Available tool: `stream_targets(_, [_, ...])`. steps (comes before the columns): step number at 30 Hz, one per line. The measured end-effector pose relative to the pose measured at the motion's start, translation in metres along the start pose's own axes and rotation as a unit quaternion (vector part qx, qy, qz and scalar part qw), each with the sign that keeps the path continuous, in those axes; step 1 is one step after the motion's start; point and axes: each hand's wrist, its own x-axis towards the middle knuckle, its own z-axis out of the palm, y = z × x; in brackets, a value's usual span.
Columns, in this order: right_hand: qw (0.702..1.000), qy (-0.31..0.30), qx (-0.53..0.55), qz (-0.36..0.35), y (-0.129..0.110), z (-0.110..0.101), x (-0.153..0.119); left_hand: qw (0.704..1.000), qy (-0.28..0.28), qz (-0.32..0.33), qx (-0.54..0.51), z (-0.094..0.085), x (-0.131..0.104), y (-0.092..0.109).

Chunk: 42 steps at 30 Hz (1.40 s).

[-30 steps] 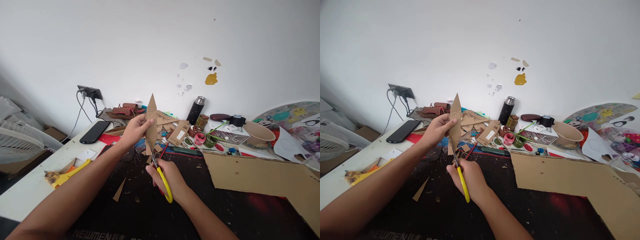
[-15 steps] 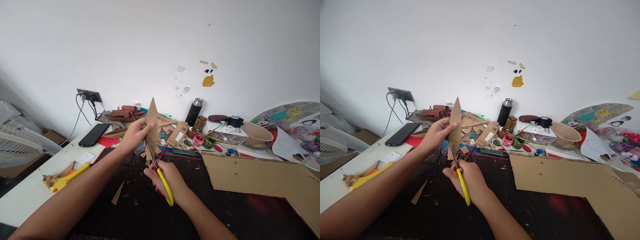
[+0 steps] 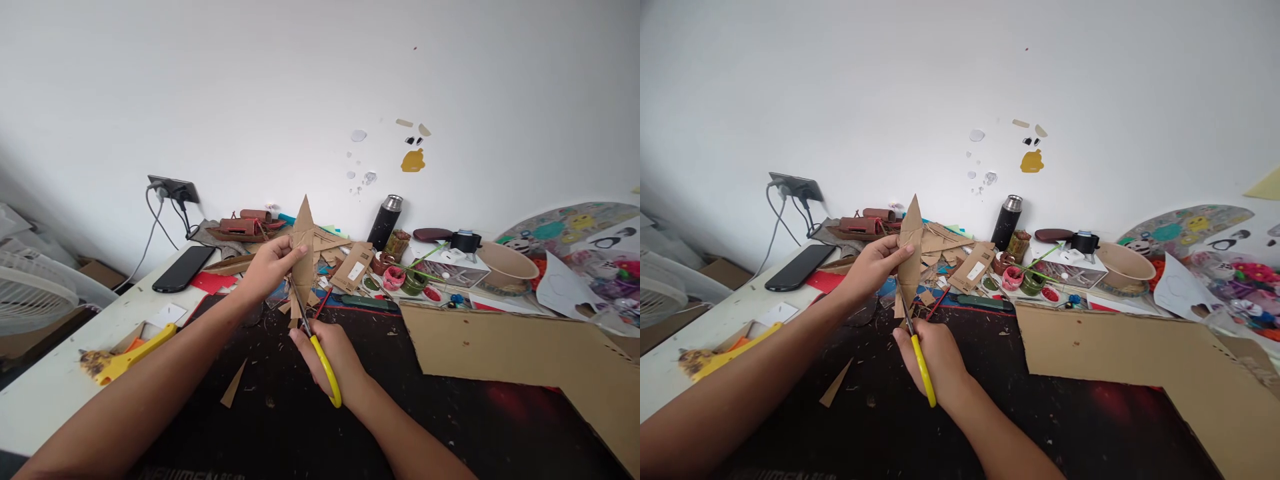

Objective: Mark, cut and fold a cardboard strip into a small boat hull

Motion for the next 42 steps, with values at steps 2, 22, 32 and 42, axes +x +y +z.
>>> stream_targets(2, [1.000, 0.006, -0.017, 0.000, 0.000, 0.001, 0.000, 1.000, -0.005, -0.003, 0.000, 0.000, 0.000, 0.000])
stream_targets(22, [0.998, 0.013, -0.054, 0.018, 0.000, 0.010, 0.002, 0.999, 0.006, -0.039, -0.027, -0.003, 0.004, 0.000])
stream_targets(32, [0.998, 0.008, -0.065, 0.020, 0.000, 0.011, 0.002, 0.999, 0.006, -0.027, -0.021, -0.005, 0.005, -0.005])
stream_targets(42, [0.995, 0.014, -0.098, 0.017, 0.001, 0.016, 0.002, 0.999, 0.015, -0.029, -0.019, -0.006, 0.006, -0.006])
